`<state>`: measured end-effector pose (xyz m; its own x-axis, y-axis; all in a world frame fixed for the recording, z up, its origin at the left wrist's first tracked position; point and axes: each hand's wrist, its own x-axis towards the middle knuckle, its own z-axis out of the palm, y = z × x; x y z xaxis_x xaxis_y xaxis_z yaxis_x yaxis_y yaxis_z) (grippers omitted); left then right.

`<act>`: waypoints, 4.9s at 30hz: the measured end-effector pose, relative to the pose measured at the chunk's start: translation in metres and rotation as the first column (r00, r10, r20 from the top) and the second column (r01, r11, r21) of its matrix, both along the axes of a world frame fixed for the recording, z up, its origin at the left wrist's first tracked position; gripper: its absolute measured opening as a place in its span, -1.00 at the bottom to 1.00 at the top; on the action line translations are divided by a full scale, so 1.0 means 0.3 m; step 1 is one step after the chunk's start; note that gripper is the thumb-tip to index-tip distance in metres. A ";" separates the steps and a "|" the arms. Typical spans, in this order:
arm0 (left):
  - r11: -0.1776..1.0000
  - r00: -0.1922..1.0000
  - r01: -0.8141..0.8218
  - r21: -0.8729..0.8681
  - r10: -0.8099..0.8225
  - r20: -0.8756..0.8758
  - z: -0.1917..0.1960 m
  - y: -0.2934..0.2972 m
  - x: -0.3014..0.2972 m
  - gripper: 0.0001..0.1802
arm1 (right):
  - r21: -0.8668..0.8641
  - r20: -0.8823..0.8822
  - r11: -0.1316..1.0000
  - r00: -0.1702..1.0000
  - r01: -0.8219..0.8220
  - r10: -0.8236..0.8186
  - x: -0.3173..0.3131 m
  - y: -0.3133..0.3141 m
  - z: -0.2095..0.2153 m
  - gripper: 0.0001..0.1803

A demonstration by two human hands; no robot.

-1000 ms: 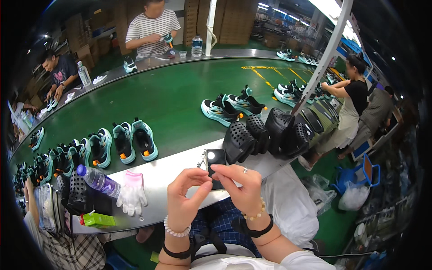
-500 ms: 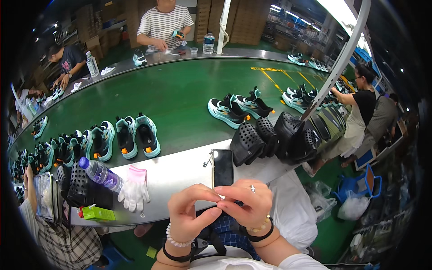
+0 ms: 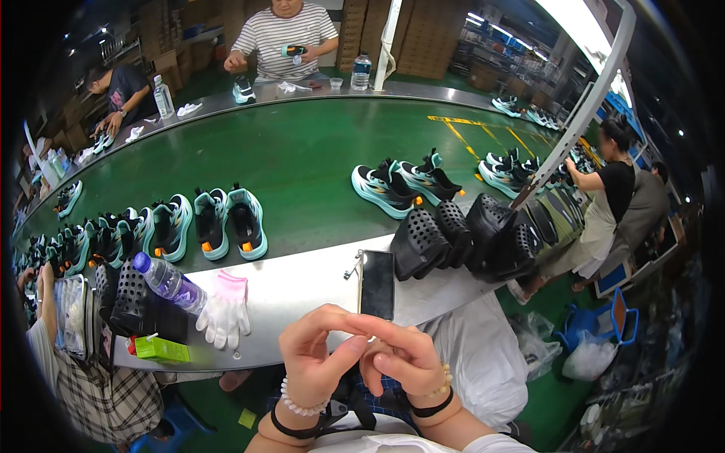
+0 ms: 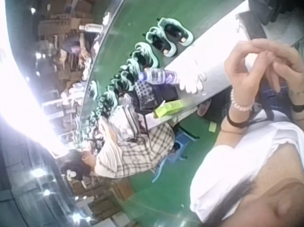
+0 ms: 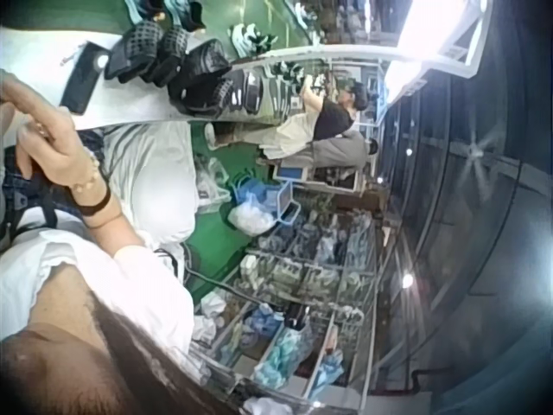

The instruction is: Manually assemble and check components of athletic shoes on a factory production line.

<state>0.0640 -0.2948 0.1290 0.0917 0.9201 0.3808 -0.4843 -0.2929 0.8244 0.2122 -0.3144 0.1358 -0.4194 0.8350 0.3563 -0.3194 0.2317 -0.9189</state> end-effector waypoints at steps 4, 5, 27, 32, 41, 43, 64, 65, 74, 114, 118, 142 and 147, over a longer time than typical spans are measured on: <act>0.999 0.999 -0.035 0.022 0.035 -0.022 0.006 0.013 0.012 -0.85 | 0.035 0.050 0.999 0.998 0.031 -0.033 0.009 0.014 -0.002 -0.42; 0.998 0.998 -0.051 0.033 0.052 -0.031 0.010 0.020 0.017 -0.86 | 0.108 0.117 0.992 0.990 0.067 -0.080 0.013 0.023 0.001 -0.42; 0.904 0.801 -0.297 0.308 0.411 -0.436 -0.024 0.049 -0.046 -0.88 | 0.418 0.536 0.839 0.651 0.349 -0.538 -0.070 0.026 0.011 -0.56; 0.903 0.768 -0.285 0.321 0.415 -0.488 -0.052 0.077 -0.015 -0.85 | 0.312 0.613 0.884 0.637 0.349 -0.468 -0.050 0.039 -0.022 -0.52; 0.914 0.796 -0.353 0.200 0.406 -0.449 -0.023 0.049 0.050 -0.85 | 0.338 0.644 0.853 0.563 0.398 -0.518 -0.064 0.028 -0.024 -0.38; 0.964 0.834 -0.250 0.093 0.263 -0.485 -0.022 0.045 0.041 -0.84 | 0.321 0.642 0.856 0.571 0.406 -0.512 -0.064 0.023 -0.014 -0.38; 0.985 0.966 -0.137 -0.104 0.109 -0.234 -0.090 0.068 0.081 -0.85 | 0.317 0.539 0.810 0.609 0.493 -0.581 -0.062 0.038 -0.090 -0.31; 0.988 0.956 -0.114 -0.103 0.081 -0.280 -0.075 0.072 0.071 -0.81 | 0.367 0.479 0.776 0.611 0.513 -0.630 -0.063 0.058 -0.110 -0.31; 0.988 0.977 -0.147 0.038 0.151 -0.150 0.013 0.074 0.059 -0.81 | 0.417 0.376 0.805 0.725 0.422 -0.576 -0.055 0.075 -0.018 -0.27; 0.780 0.446 -0.162 0.605 0.605 -0.660 0.001 0.054 0.008 -0.81 | 0.493 0.670 0.851 0.545 0.182 -0.504 0.017 0.006 -0.028 -0.22; 0.779 0.446 -0.188 0.599 0.611 -0.654 -0.017 0.062 0.023 -0.81 | 0.448 0.648 0.861 0.576 0.240 -0.498 0.022 0.015 -0.036 -0.22; 0.971 0.412 -0.190 -0.143 -0.053 -0.909 -0.515 0.905 0.345 -0.09 | 0.676 0.735 0.545 -0.406 0.495 -0.542 0.579 0.411 -0.169 -0.35; 0.971 0.501 -0.222 -0.086 0.038 -0.865 -0.615 0.993 0.357 -0.58 | 0.663 0.749 0.537 -0.447 0.521 -0.490 0.557 0.450 -0.166 -0.30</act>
<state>0.1710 0.0030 -0.0555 0.1599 0.9867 0.0299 0.5122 -0.1088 0.8520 0.3792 -0.1795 0.0860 0.3637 0.8987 0.2450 0.9315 -0.3498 -0.0995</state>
